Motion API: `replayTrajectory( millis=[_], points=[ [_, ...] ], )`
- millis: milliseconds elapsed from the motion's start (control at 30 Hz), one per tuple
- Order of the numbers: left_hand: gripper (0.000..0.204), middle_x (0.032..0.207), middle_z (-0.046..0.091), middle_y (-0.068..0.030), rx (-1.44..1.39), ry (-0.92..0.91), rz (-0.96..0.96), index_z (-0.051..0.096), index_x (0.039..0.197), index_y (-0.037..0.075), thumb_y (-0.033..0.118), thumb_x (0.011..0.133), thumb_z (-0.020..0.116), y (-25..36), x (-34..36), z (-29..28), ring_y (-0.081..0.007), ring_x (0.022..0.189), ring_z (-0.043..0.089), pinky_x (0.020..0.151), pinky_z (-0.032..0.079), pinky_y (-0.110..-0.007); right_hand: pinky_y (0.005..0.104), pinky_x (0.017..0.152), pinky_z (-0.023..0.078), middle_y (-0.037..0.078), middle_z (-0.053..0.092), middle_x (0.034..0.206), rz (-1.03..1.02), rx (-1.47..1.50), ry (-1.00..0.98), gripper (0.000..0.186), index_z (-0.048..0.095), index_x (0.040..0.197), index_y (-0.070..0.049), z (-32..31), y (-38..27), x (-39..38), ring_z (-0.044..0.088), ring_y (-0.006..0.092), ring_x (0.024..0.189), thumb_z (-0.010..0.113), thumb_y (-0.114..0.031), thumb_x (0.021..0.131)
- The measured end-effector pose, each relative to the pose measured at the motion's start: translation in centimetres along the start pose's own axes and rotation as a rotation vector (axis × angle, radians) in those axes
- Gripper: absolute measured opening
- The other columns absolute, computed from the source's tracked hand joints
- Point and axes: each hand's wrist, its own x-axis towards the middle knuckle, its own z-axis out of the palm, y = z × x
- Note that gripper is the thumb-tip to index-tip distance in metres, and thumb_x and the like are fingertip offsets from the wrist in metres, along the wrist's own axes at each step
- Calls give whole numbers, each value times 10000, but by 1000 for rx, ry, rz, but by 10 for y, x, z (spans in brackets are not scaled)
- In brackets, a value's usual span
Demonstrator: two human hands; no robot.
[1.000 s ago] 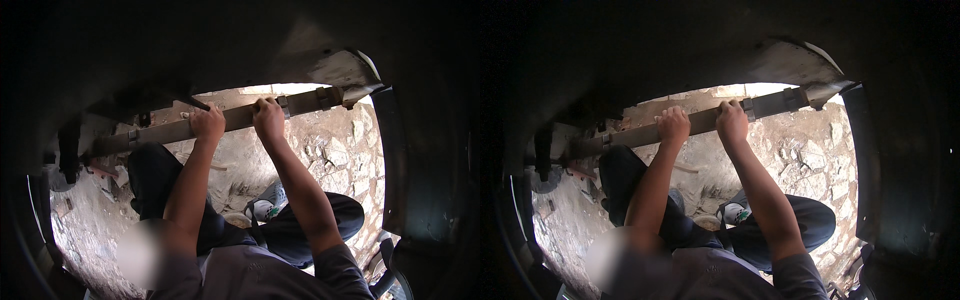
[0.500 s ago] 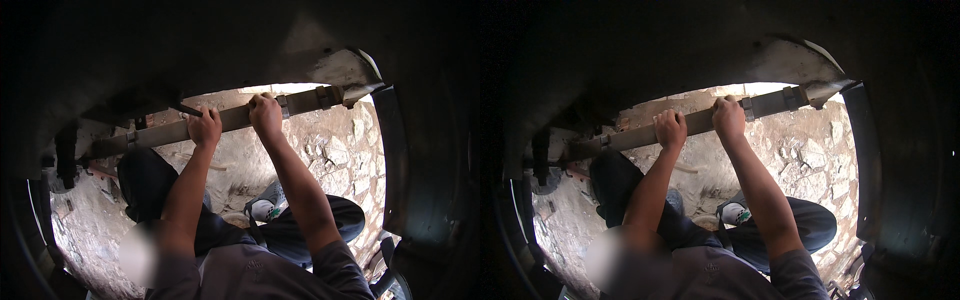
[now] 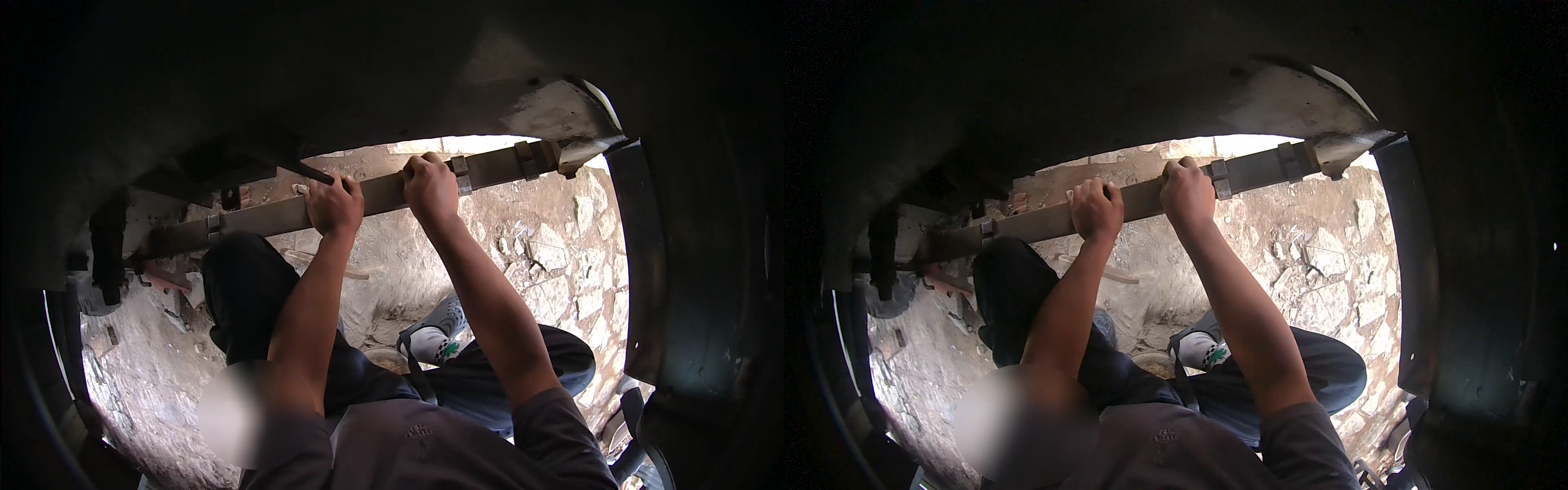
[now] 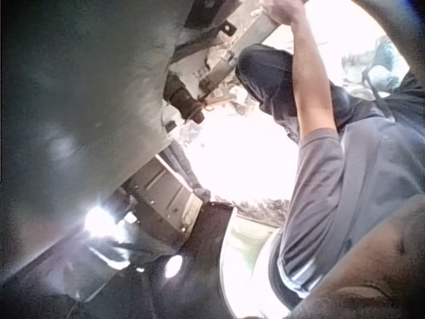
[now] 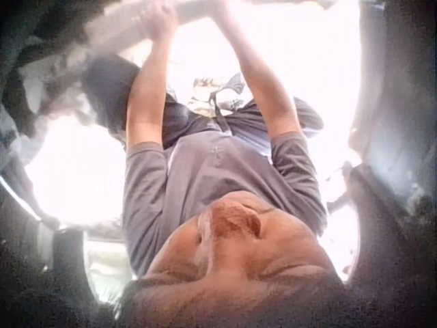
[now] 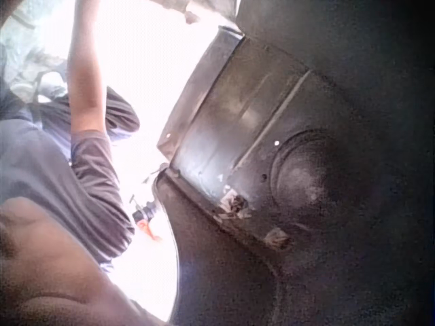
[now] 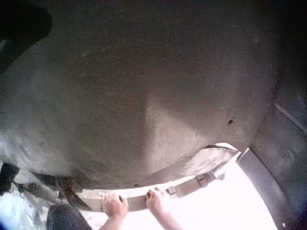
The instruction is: The person sits beneath a vehicle and uses a wrench to tighten bolts on a metal suspension component. They repeatedly adjust the wrench and turn the fasteners to secure the part in place.
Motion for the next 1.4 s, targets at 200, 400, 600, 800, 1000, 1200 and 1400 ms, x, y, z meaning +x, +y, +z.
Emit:
replayTrajectory(
  millis=[200, 400, 600, 800, 1000, 1200, 1400],
  points=[
    [216, 988, 679, -116, 9, -13, -26, 662, 912, 82, 285, 978, 626, -4, -3, -7, -323, 1053, 628, 1054, 461, -487, 517, 789, 598, 172, 689, 1035, -48, 86, -83, 95, 694, 946, -44, -13, 12, -48, 724, 417, 891, 678, -138, 946],
    [207, 994, 678, -116, -9, 19, 16, 661, 912, 85, 278, 982, 630, 1, -3, -3, -328, 1047, 622, 1037, 465, -493, 538, 782, 590, 186, 694, 1019, -60, 58, 7, 110, 695, 922, -37, 3, 8, -5, 723, 429, 873, 650, -134, 949],
    [219, 988, 686, -99, -77, 20, -22, 669, 900, 93, 290, 987, 626, -4, -3, -7, -324, 1024, 660, 995, 486, -468, 533, 776, 593, 183, 691, 1005, -97, 76, -14, 120, 704, 932, -44, -2, 10, -19, 724, 426, 865, 654, -151, 953],
    [223, 971, 686, -103, 61, 69, 32, 664, 871, 77, 278, 963, 639, -2, -2, -4, -307, 1001, 647, 961, 495, -463, 535, 784, 595, 179, 693, 1074, -8, 89, -49, 133, 707, 937, -48, -2, 4, -31, 726, 434, 881, 655, -168, 962],
    [238, 969, 688, -110, 32, 49, 18, 664, 856, 72, 285, 956, 635, 2, 1, -3, -310, 1009, 650, 967, 496, -453, 538, 782, 598, 165, 693, 1106, 27, 42, -44, 141, 700, 946, -58, 13, -11, -2, 728, 442, 891, 662, -191, 968],
    [226, 974, 685, -114, 7, 51, -19, 662, 864, 75, 276, 961, 624, 0, -2, -7, -322, 1023, 641, 983, 490, -476, 508, 729, 588, 122, 696, 1025, -26, 55, -34, 117, 698, 921, -83, 2, -5, -49, 727, 394, 845, 698, -193, 962],
    [214, 974, 681, -123, -35, 38, -1, 660, 880, 76, 261, 972, 603, 4, 0, -4, -337, 1034, 634, 1016, 471, -488, 500, 704, 585, 113, 706, 1014, 7, -46, -18, 160, 712, 915, -91, 14, -18, -4, 736, 386, 847, 636, -215, 979]
  ],
)
